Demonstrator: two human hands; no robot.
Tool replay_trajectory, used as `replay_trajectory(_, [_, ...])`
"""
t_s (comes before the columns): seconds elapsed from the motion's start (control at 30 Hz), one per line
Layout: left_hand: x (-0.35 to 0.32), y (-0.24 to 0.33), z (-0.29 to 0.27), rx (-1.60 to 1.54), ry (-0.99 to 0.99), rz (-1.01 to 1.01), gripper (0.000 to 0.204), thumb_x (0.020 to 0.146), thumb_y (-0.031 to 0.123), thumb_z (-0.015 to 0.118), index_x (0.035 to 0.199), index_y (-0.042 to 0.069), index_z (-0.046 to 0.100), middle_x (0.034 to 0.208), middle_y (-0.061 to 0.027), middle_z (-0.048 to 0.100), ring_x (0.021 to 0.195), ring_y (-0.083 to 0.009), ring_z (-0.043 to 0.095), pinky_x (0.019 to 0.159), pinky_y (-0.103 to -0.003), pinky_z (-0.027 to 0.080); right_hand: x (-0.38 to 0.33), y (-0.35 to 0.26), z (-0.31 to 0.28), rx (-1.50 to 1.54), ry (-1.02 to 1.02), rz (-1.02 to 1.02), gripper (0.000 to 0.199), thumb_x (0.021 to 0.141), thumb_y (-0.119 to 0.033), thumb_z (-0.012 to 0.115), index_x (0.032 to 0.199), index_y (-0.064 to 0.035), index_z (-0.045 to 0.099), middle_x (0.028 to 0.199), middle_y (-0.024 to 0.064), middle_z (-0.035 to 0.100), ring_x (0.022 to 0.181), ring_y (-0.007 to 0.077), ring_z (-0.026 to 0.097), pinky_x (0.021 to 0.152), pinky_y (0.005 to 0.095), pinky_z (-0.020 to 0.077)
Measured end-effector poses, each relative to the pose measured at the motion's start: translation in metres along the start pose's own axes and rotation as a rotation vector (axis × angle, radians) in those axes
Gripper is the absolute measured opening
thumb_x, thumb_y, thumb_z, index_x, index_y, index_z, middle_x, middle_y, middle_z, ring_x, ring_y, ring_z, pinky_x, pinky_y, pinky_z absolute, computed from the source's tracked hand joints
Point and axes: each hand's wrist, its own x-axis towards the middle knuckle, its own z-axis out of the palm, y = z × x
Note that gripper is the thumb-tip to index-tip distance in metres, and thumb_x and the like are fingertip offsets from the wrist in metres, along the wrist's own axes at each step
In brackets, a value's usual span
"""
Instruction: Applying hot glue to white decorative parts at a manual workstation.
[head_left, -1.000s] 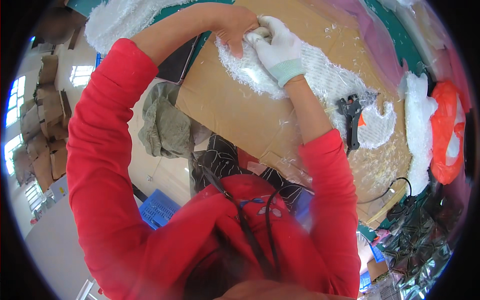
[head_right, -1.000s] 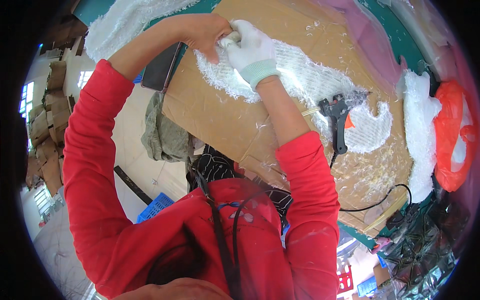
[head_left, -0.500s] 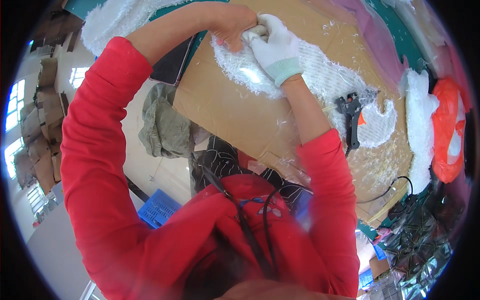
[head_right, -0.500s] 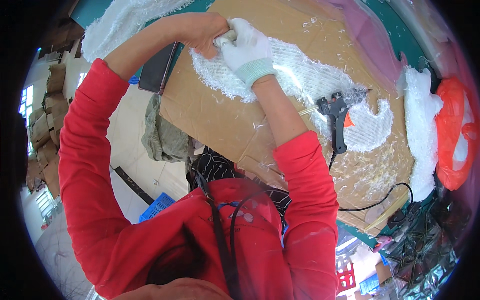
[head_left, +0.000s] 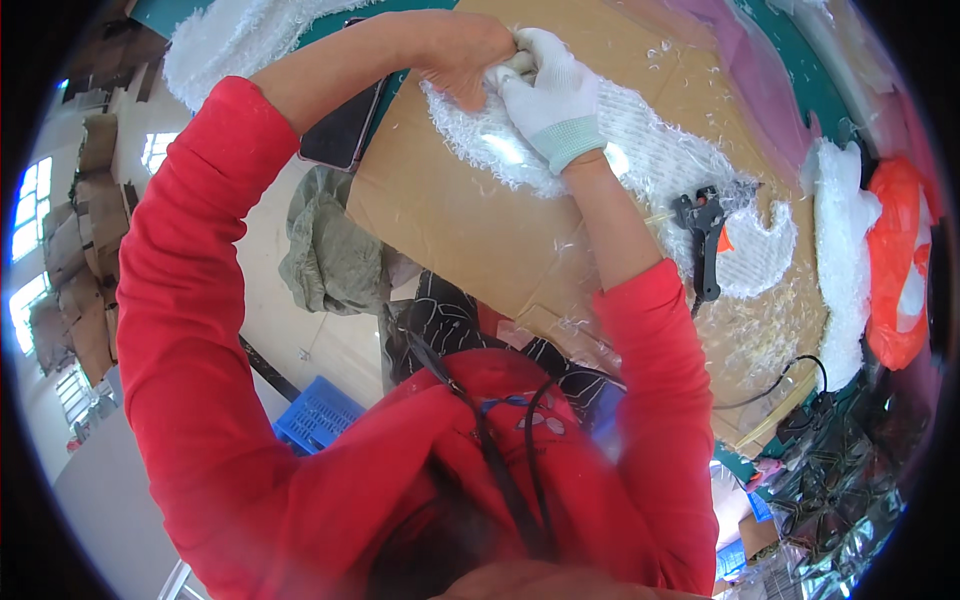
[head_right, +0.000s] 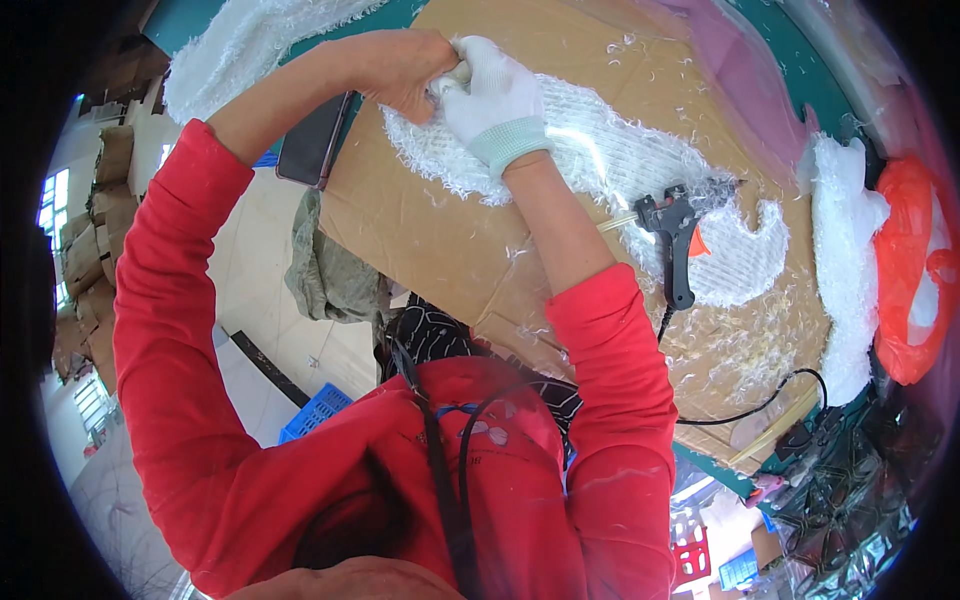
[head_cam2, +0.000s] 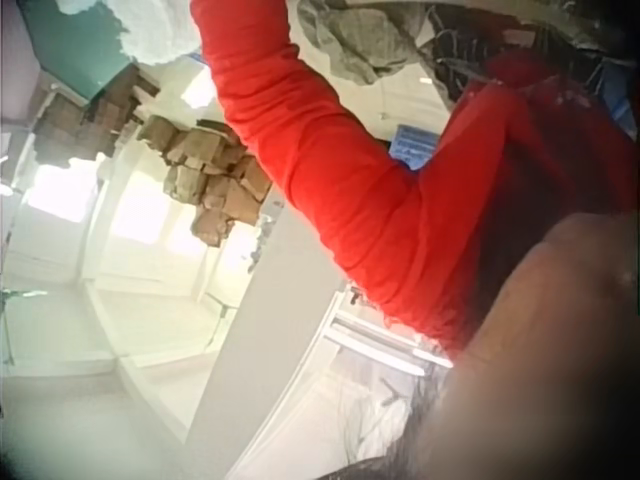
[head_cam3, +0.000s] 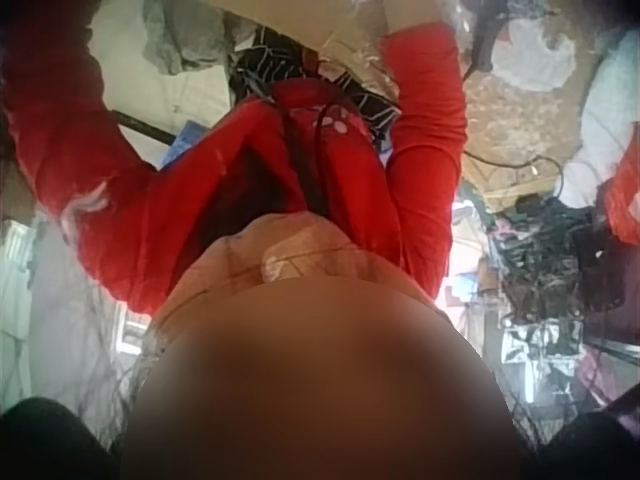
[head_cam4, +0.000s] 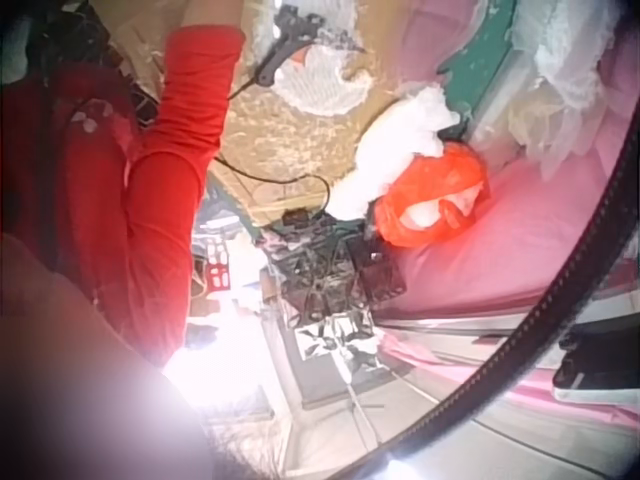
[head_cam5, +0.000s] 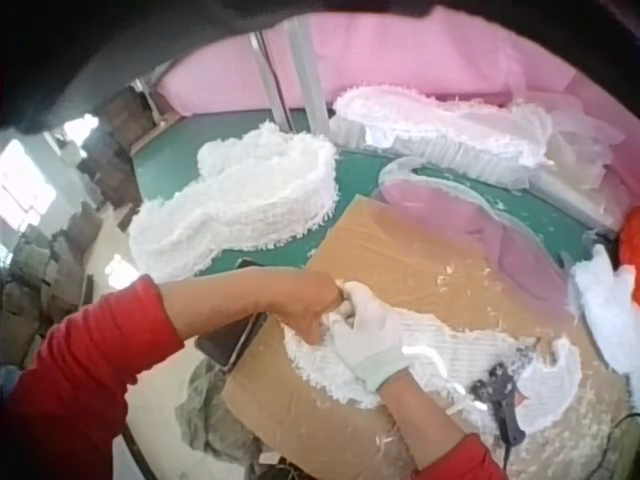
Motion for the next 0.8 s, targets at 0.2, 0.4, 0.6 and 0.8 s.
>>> replay_trajectory(0.2, [0.002,0.0,0.002,0.038,0.027,0.036,0.035,0.056,0.011,0.065,0.088,-0.001,0.059,0.079,-0.0191,0.061,0.076,-0.0331,0.06,0.067,-0.036,0.049,0.001,0.002,0.0,-0.001,0.004,-0.009,0.032,0.068,-0.017,0.061,0.098,-0.0075,0.057,0.081,0.0131,0.061,0.078,0.0319,0.058,0.07,0.0382,0.047])
replay_trajectory(0.4, [0.006,-0.01,0.007,0.054,0.031,0.054,0.034,0.058,0.011,0.061,0.091,0.001,0.059,0.08,-0.0185,0.061,0.077,-0.0341,0.059,0.069,-0.036,0.048,0.002,0.0,0.0,-0.056,-0.058,0.03,0.041,0.068,-0.016,0.064,0.106,-0.0045,0.055,0.081,0.0078,0.062,0.073,0.0184,0.06,0.071,0.0293,0.0477])
replay_trajectory(0.6, [-0.001,-0.006,-0.004,-0.117,-0.013,0.043,0.038,0.058,0.014,0.069,0.091,0.0,0.058,0.079,-0.0166,0.062,0.074,-0.0309,0.06,0.066,-0.034,0.047,0.003,0.003,0.0,-0.112,-0.001,-0.054,0.041,0.069,-0.018,0.062,0.107,-0.004,0.054,0.082,0.009,0.063,0.075,0.0193,0.061,0.072,0.0295,0.0476])
replay_trajectory(0.8, [0.006,0.001,-0.016,-0.2,-0.183,-0.12,0.036,0.062,0.015,0.074,0.091,0.0,0.058,0.075,-0.0117,0.062,0.065,-0.0226,0.061,0.059,-0.03,0.047,0.004,0.0,-0.002,-0.062,-0.027,-0.007,0.041,0.069,-0.018,0.063,0.106,-0.0033,0.055,0.085,0.0098,0.062,0.075,0.0182,0.061,0.072,0.0286,0.0475])
